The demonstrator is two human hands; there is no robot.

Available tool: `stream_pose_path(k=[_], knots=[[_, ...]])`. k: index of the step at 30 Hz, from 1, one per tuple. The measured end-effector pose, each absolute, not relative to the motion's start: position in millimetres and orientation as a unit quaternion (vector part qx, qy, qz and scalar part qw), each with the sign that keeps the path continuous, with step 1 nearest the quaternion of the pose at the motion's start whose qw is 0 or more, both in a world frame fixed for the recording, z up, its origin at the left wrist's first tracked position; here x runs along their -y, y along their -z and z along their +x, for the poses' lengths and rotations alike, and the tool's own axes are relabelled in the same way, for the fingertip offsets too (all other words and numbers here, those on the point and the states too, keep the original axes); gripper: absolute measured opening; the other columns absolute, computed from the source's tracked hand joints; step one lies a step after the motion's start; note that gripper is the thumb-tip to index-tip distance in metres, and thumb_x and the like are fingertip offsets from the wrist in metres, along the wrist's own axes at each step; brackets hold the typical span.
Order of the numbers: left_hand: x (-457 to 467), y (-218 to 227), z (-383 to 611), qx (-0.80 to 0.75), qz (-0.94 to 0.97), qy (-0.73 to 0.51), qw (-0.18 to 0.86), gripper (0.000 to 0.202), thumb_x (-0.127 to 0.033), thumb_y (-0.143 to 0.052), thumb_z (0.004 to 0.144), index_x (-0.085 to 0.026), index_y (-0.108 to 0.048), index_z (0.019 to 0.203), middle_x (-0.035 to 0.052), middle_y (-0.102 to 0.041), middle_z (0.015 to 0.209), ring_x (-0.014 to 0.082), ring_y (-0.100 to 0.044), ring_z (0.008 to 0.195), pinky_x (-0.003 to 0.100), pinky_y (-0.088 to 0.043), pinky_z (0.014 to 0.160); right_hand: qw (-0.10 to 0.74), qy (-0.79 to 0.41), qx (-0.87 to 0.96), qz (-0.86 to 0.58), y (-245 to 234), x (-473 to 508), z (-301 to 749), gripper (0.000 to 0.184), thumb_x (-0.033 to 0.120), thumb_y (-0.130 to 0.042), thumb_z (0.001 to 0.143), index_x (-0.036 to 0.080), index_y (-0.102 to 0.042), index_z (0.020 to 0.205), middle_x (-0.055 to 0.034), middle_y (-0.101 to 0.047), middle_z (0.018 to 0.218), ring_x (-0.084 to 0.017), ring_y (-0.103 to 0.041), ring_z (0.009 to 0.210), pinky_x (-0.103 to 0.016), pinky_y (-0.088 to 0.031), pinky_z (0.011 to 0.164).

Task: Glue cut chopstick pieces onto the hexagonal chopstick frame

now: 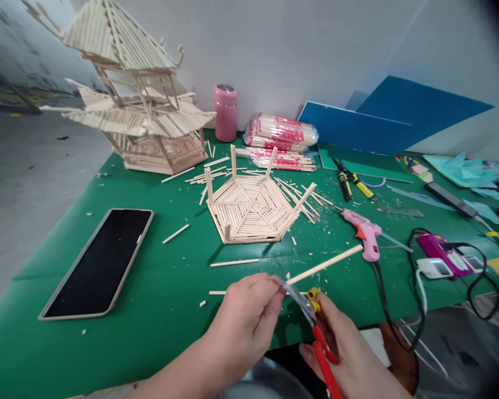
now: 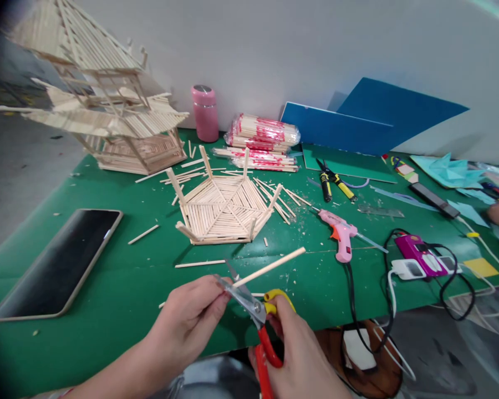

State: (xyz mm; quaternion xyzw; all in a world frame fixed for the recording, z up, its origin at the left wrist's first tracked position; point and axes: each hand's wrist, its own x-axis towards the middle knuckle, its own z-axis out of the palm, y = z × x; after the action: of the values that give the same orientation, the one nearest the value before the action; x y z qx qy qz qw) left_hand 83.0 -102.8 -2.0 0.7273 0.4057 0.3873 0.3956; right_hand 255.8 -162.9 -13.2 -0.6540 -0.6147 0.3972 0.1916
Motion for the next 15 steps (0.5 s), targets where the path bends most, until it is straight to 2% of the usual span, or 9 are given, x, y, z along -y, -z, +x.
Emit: stream_pose_path(k=[2, 4, 8, 11, 15], knots=[[102, 1, 79, -0.376, 0.714, -0.371, 0.460, 0.028, -0.017, -0.039, 0.084, -0.016, -0.060, 0.064, 0.0031, -0.058, 0.060, 0.0117, -0.050, 0.055, 0.021, -0.041, 0.052, 0.196, -0.396, 0.611, -0.657, 15, 166, 257, 0.042, 0.023, -0.052, 0.065, 0.019, -0.044, 0.106, -0.0056, -0.063, 0.091, -0.019, -0.060, 0.087, -0.026, -0.048, 0.071], [100, 0, 75, -0.364, 0.649, -0.342, 0.574, 0.027, -0.023, -0.043, 0.083, -0.016, -0.061, 0.065, 0.0008, -0.053, 0.056, 0.0101, -0.044, 0.051, 0.020, -0.037, 0.046, 0.209, -0.399, 0.615, -0.647, 16, 167, 258, 0.044, 0.021, -0.051, 0.064, 0.019, -0.043, 0.107, -0.0070, -0.062, 0.097, -0.019, -0.060, 0.089, -0.026, -0.048, 0.076], [97, 3, 69, -0.328, 0.478, -0.276, 0.767, 0.027, -0.035, -0.051, 0.078, -0.014, -0.061, 0.066, -0.0047, -0.036, 0.046, 0.0061, -0.026, 0.042, 0.020, -0.019, 0.039, 0.216, -0.442, 0.630, -0.601, 9, 162, 259, 0.029, 0.018, -0.048, 0.063, 0.020, -0.048, 0.091, -0.0041, -0.063, 0.083, -0.015, -0.062, 0.075, -0.021, -0.049, 0.064], [96, 7, 70, -0.315, 0.413, -0.266, 0.812, 0.024, -0.035, -0.055, 0.076, -0.014, -0.062, 0.066, -0.0052, -0.036, 0.046, 0.0060, -0.026, 0.043, 0.020, -0.017, 0.040, 0.190, -0.452, 0.637, -0.595, 2, 155, 259, 0.025, 0.018, -0.048, 0.061, 0.020, -0.049, 0.087, -0.0038, -0.063, 0.079, -0.015, -0.061, 0.070, -0.019, -0.048, 0.058], [89, 4, 72, -0.320, 0.425, -0.276, 0.800, 0.020, -0.033, -0.057, 0.075, -0.015, -0.063, 0.069, -0.0042, -0.039, 0.049, 0.0063, -0.028, 0.045, 0.021, -0.018, 0.041, 0.173, -0.385, 0.646, -0.636, -5, 151, 261, 0.023, 0.025, -0.051, 0.065, 0.020, -0.049, 0.087, -0.0034, -0.062, 0.076, -0.017, -0.060, 0.069, -0.023, -0.048, 0.057]])
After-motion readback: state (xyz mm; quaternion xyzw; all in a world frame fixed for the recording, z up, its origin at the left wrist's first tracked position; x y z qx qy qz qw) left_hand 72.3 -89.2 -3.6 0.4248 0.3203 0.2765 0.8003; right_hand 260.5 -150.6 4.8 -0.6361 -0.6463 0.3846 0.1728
